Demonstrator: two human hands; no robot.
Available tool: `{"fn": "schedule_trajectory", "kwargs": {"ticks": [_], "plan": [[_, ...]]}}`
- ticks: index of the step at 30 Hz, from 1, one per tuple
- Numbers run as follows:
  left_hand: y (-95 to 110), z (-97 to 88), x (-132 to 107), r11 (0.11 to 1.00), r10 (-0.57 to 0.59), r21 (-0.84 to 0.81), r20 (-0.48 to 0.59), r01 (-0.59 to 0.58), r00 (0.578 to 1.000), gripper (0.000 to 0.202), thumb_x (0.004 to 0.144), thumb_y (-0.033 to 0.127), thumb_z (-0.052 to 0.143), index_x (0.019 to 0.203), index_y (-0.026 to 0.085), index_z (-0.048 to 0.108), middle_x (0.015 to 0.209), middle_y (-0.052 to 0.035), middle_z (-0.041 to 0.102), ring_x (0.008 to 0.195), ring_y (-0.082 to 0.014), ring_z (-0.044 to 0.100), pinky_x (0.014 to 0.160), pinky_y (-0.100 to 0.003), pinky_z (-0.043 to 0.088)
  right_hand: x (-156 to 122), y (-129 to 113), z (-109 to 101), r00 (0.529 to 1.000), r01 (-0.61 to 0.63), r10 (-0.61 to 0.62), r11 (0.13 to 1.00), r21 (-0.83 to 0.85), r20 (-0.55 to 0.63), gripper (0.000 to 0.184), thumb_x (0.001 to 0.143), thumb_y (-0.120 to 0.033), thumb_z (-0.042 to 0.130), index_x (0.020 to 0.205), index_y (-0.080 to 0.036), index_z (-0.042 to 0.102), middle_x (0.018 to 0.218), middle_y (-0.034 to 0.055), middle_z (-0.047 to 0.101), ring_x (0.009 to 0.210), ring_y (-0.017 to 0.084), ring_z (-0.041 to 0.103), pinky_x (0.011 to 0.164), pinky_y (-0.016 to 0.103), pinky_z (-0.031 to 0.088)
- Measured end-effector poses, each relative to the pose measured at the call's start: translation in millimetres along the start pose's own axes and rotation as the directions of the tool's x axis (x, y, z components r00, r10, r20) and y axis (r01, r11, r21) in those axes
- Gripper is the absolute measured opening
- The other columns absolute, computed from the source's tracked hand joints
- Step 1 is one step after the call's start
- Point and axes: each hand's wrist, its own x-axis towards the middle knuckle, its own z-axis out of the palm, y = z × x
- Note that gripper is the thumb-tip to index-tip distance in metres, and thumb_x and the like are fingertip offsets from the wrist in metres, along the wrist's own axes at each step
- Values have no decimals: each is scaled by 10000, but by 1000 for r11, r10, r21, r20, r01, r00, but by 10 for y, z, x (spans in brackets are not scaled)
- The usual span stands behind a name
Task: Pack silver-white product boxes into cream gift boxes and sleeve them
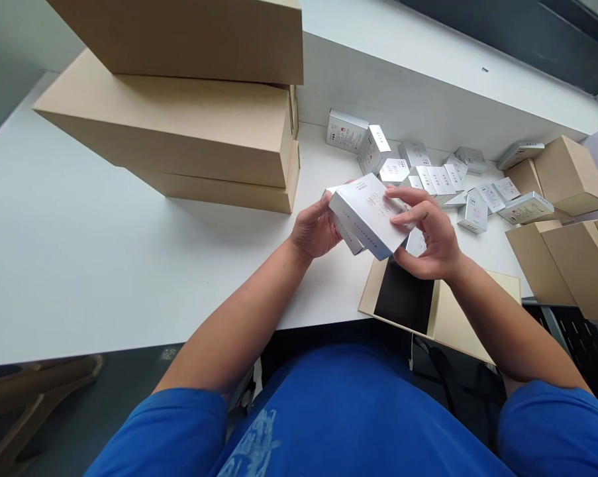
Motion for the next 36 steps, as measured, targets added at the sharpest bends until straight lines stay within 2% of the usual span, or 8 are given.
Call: {"fn": "schedule_trajectory", "kwargs": {"ticks": [5, 8, 11, 15, 19, 24, 29, 36], "plan": [[36, 104, -17, 998, -31, 52, 104, 26, 994, 1062, 639, 1064, 605, 1315, 253, 718, 1252, -136, 793, 1413, -458, 643, 1061, -560, 618, 63, -87, -12, 978, 72, -97, 989, 133, 187, 824, 843, -462, 696, 1623, -345, 460, 1751, 90, 441, 1665, 365, 368, 1340, 643, 364], [41, 110, -21, 996, 12, 91, 80, -20, 997, 1106, 581, 1105, 598, 1272, 252, 734, 1247, -145, 790, 1419, -459, 634, 1075, -558, 606, 68, -87, -38, 973, 73, -95, 991, 111, 211, 924, 886, -485, 670, 1731, -308, 338, 1775, 89, 414, 1662, 364, 378, 1362, 616, 333], [20, 91, -21, 996, 27, 87, 64, -33, 998, 1082, 584, 1063, 670, 1310, 262, 708, 1257, -146, 785, 1349, -453, 679, 1021, -550, 628, 25, -67, -50, 989, 7, -1, 999, -41, 150, 851, 909, -458, 624, 1718, -332, 390, 1733, 46, 486, 1638, 378, 420, 1385, 673, 235], [-13, 96, -15, 997, -11, 74, 49, 8, 999, 1022, 589, 850, 867, 1408, 280, 651, 1264, -126, 787, 1255, -442, 732, 964, -532, 649, -48, -36, -22, 996, -17, 31, 986, -169, 84, 757, 931, -391, 554, 1681, -346, 465, 1566, 34, 670, 1542, 390, 542, 1385, 734, 117], [-30, 132, -10, 998, -4, 63, 24, 3, 1000, 913, 657, 745, 865, 1402, 261, 656, 1302, -133, 781, 1302, -457, 710, 1028, -570, 632, -66, -48, 12, 982, -107, 124, 987, -117, 143, 720, 1041, -524, 430, 1732, -332, 363, 1631, 68, 609, 1555, 402, 514, 1351, 792, 116], [-38, 148, -7, 999, -26, 31, 116, 22, 993, 862, 668, 641, 896, 1405, 256, 670, 1355, -147, 768, 1331, -473, 692, 1073, -603, 613, 31, -155, 76, 959, -253, 262, 963, -89, 110, 886, 1002, -772, 504, 1736, -304, 343, 1581, 141, 636, 1502, 454, 552, 1315, 831, 184], [-17, 149, 1, 997, -11, 79, 120, 1, 993, 899, 649, 675, 890, 1425, 280, 667, 1356, -125, 764, 1389, -469, 654, 1105, -601, 596, 161, -246, 84, 940, -335, 336, 942, -15, 59, 751, 1017, -741, 534, 1668, -376, 460, 1459, 85, 716, 1294, 368, 704, 1239, 716, 441], [7, 148, 14, 989, 8, 149, 115, -25, 993, 869, 639, 722, 905, 1359, 277, 711, 1305, -120, 769, 1342, -445, 681, 1086, -583, 595, 207, -260, 50, 923, -385, 379, 918, 93, 70, 727, 991, -856, 478, 1507, -364, 617, 1280, 78, 772, 1200, 325, 728, 1071, 589, 581]]}}
